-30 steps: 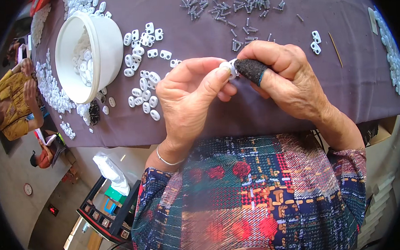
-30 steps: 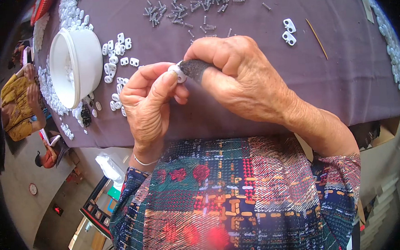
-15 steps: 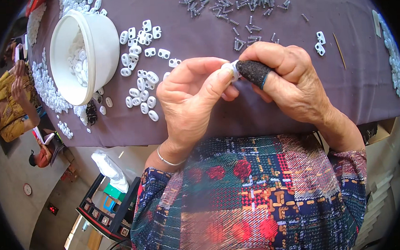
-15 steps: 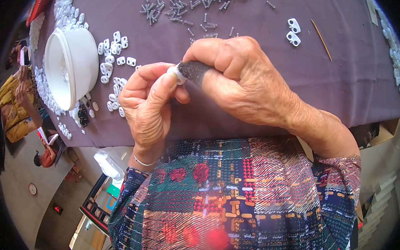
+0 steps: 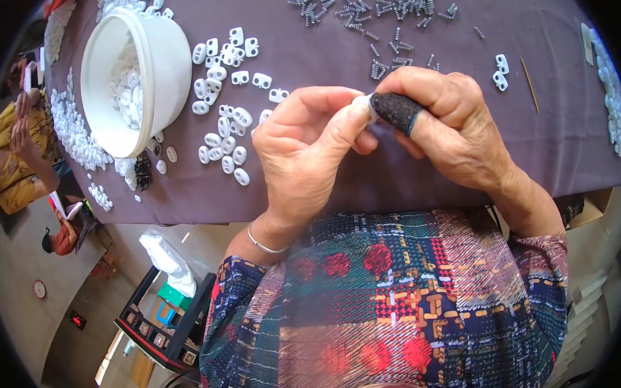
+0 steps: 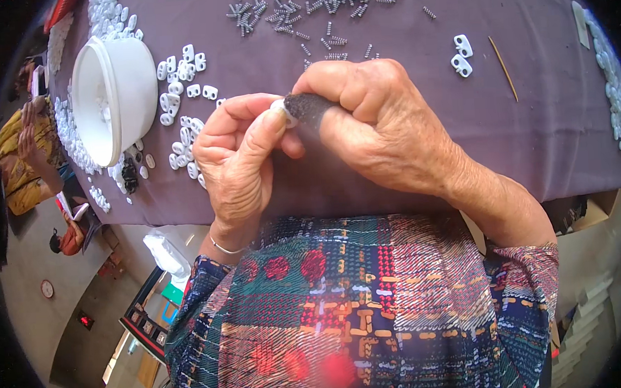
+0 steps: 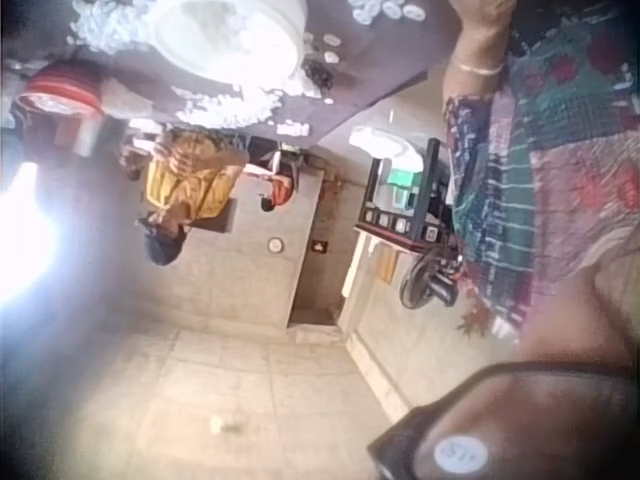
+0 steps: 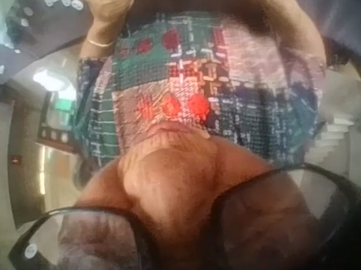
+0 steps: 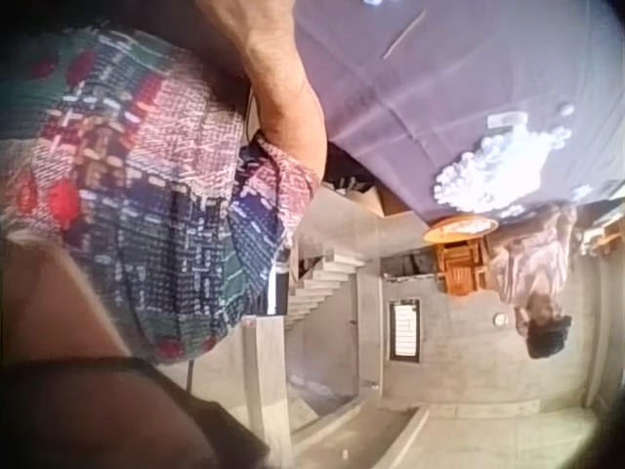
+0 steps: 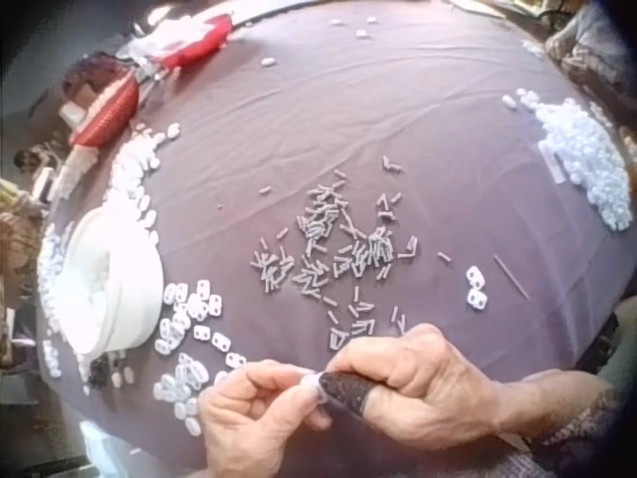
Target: The person assembles small white plastic components with grey connectors by hand at a workshop table.
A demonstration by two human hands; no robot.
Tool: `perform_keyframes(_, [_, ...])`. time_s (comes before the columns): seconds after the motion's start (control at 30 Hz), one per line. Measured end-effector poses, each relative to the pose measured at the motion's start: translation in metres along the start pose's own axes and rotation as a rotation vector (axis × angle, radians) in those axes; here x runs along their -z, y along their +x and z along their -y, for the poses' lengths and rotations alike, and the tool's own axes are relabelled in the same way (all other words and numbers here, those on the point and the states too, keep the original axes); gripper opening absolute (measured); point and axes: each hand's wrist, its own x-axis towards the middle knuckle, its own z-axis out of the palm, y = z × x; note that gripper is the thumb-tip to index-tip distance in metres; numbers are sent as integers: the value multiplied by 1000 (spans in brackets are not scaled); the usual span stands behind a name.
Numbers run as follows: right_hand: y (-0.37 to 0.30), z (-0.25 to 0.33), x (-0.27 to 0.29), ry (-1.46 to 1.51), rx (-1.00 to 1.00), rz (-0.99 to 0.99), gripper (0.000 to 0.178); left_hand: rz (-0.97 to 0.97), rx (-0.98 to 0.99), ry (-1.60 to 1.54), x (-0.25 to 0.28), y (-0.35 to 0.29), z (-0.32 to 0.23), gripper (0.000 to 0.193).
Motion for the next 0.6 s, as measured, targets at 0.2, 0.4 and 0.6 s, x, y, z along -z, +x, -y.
perform_keyframes(0.2, [2,-5,3,-186,223,-32,13,24,1,-16,0,3,-1,12])
perform_keyframes(0.4, [-3,8,1,-372,237,-91,23,11,47,-120,0,5,-3,14])
perform_keyframes(0.6, [-3,1,-6,-649,427,-146,31,45,139,-190,-2,2,-6,12])
